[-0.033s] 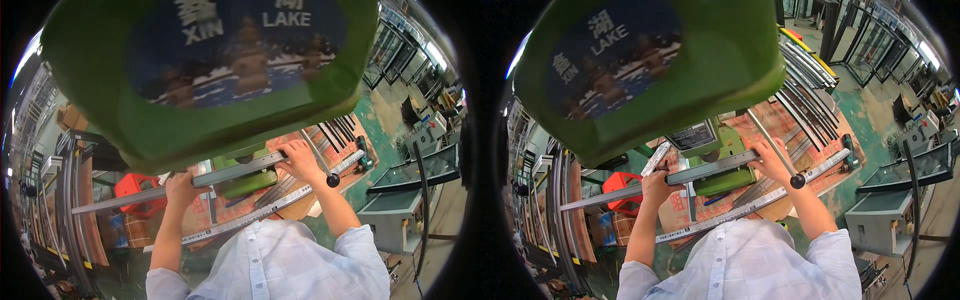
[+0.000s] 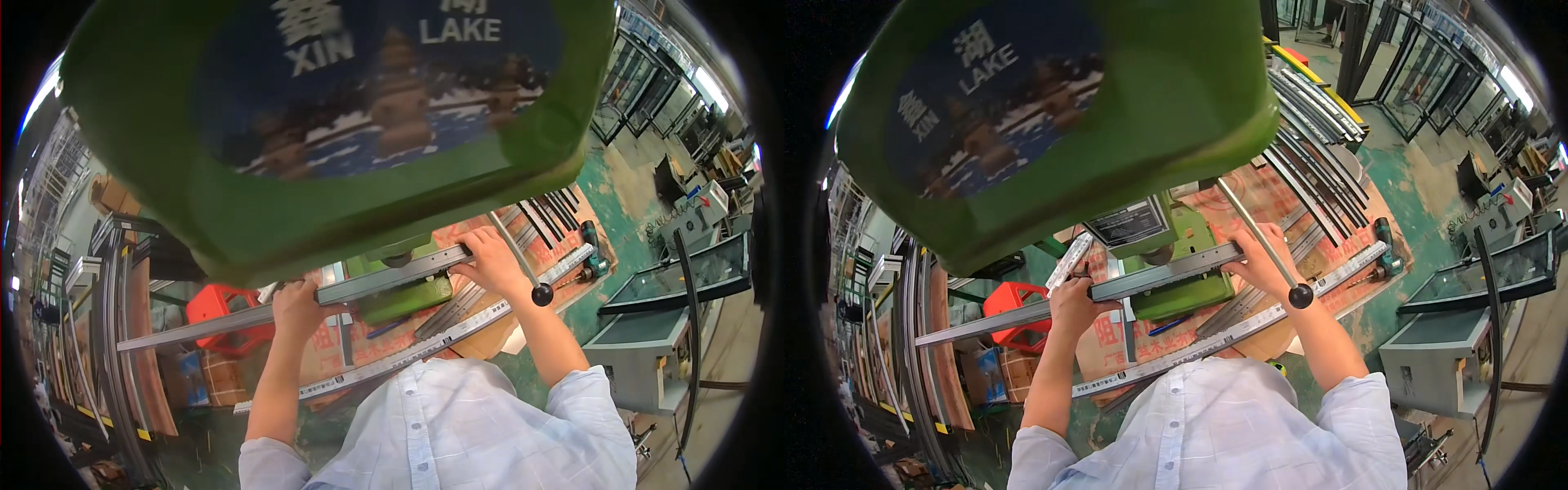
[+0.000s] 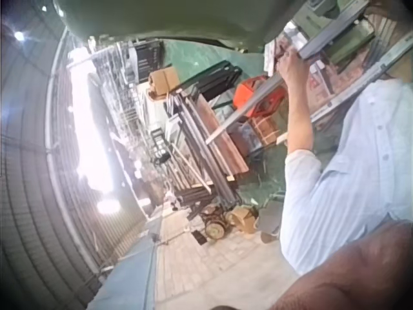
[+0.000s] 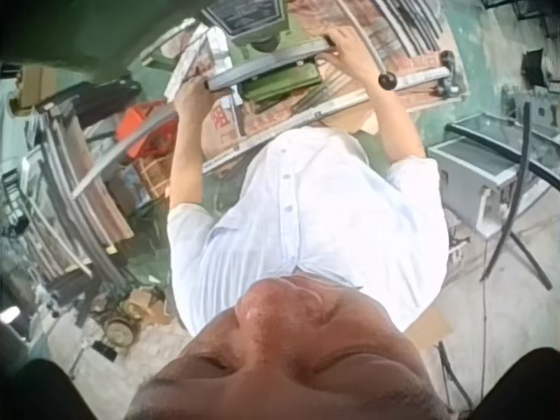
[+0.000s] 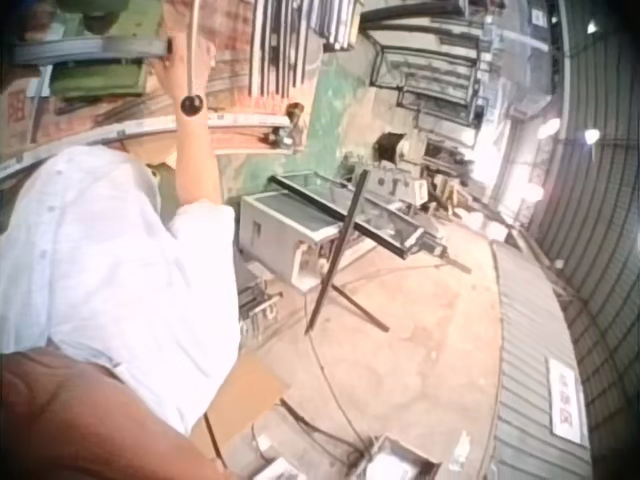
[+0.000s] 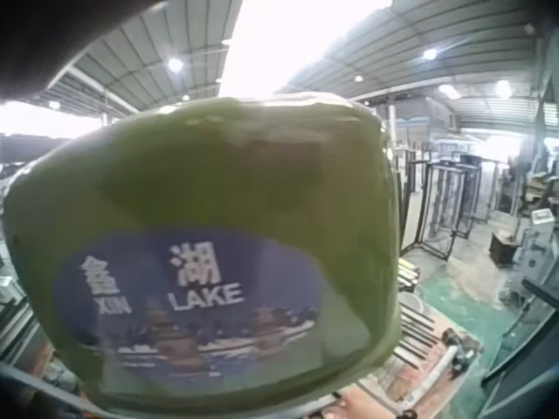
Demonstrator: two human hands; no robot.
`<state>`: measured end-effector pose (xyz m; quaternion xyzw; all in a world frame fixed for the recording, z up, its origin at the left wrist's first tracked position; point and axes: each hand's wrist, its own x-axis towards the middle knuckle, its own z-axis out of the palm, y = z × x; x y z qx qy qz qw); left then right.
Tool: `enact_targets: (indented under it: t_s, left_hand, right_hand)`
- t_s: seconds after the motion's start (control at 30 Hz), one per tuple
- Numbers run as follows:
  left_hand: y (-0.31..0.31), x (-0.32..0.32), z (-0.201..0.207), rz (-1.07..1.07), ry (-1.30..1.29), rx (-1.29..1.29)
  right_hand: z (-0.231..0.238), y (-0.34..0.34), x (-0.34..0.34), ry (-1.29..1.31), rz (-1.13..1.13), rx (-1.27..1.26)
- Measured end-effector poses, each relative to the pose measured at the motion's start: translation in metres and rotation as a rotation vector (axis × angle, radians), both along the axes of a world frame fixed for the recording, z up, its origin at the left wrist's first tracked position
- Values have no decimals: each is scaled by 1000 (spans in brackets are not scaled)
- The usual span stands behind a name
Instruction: Drilling holes into aluminum or metal profiles using a bench drill press in a factory setting.
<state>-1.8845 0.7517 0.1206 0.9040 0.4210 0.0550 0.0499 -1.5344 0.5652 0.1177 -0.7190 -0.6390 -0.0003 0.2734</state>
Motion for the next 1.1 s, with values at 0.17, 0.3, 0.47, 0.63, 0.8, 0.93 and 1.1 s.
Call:
enact_targets:
  t_s: [0.17, 0.3, 0.47, 0.63, 0.8, 0.93, 1.1]
  left_hand:
    - [-9, 17, -9, -19, -70, 56]
    - [-13, 23, -9, -46, -130, 79]
    - [-16, 32, -7, -58, -109, 69]
    - [-20, 44, -7, -56, -80, 42]
    - [-22, 51, -3, -47, -39, 12]
    - [-23, 52, 1, -69, -52, 20]
    - [-20, 47, 9, -75, -53, -35]
  right_hand:
    - [1, -8, 19, -75, -37, -37]
    - [3, -11, 23, -119, -60, -33]
    - [3, -14, 30, -116, -73, -62]
    - [2, -16, 41, -106, -66, -65]
    - [3, -16, 49, -142, -92, -147]
    - [2, -16, 48, -152, -109, -189]
    - [-1, -13, 44, -173, -81, -137]
